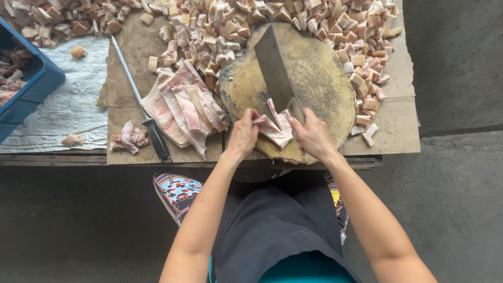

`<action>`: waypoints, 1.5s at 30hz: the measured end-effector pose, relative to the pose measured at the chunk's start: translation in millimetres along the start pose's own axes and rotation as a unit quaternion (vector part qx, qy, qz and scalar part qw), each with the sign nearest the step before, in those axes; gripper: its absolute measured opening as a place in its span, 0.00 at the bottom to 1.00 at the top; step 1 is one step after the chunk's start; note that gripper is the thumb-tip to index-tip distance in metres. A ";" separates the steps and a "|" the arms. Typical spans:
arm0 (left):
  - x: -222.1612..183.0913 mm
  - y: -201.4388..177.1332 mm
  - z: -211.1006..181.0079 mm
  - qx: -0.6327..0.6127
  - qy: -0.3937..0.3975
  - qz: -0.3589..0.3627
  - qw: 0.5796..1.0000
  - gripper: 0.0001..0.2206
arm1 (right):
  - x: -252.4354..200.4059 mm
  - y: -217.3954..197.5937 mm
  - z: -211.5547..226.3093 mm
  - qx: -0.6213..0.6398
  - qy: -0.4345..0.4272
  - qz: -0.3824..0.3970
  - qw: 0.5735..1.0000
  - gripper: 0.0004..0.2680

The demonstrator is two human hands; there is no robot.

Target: The person uses a cleaver to cut strips of pork belly into small cubes on a round wooden cutting board. The diced pieces accumulate on the board and surrounding cardboard as the person continues cutting additional strips.

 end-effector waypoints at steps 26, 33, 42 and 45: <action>-81.6 -39.2 -60.9 -0.169 0.099 -0.048 0.979 0.14 | -96.2 4.4 -80.1 0.020 0.097 -0.013 0.995 0.16; -44.7 -9.5 -31.1 -0.316 0.054 -0.026 0.947 0.10 | -117.9 1.1 -75.9 -0.011 0.081 -0.025 0.996 0.14; -12.3 -44.4 8.4 -0.025 -0.042 -0.133 0.990 0.14 | -112.6 -2.1 -71.5 -0.015 0.104 -0.011 0.994 0.15; 7.1 -36.5 -2.9 0.051 0.039 -0.077 0.995 0.12 | -112.2 -0.1 -70.8 -0.009 0.098 -0.015 0.995 0.15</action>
Point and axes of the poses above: each hand's wrist, its own x-axis towards the middle knuckle, its own y-axis out of the palm, z = x × y, the point moved 1 cm from there along x, towards the middle knuckle, and after that the axes turned 3 degrees about -y, right-handed, at the moved point
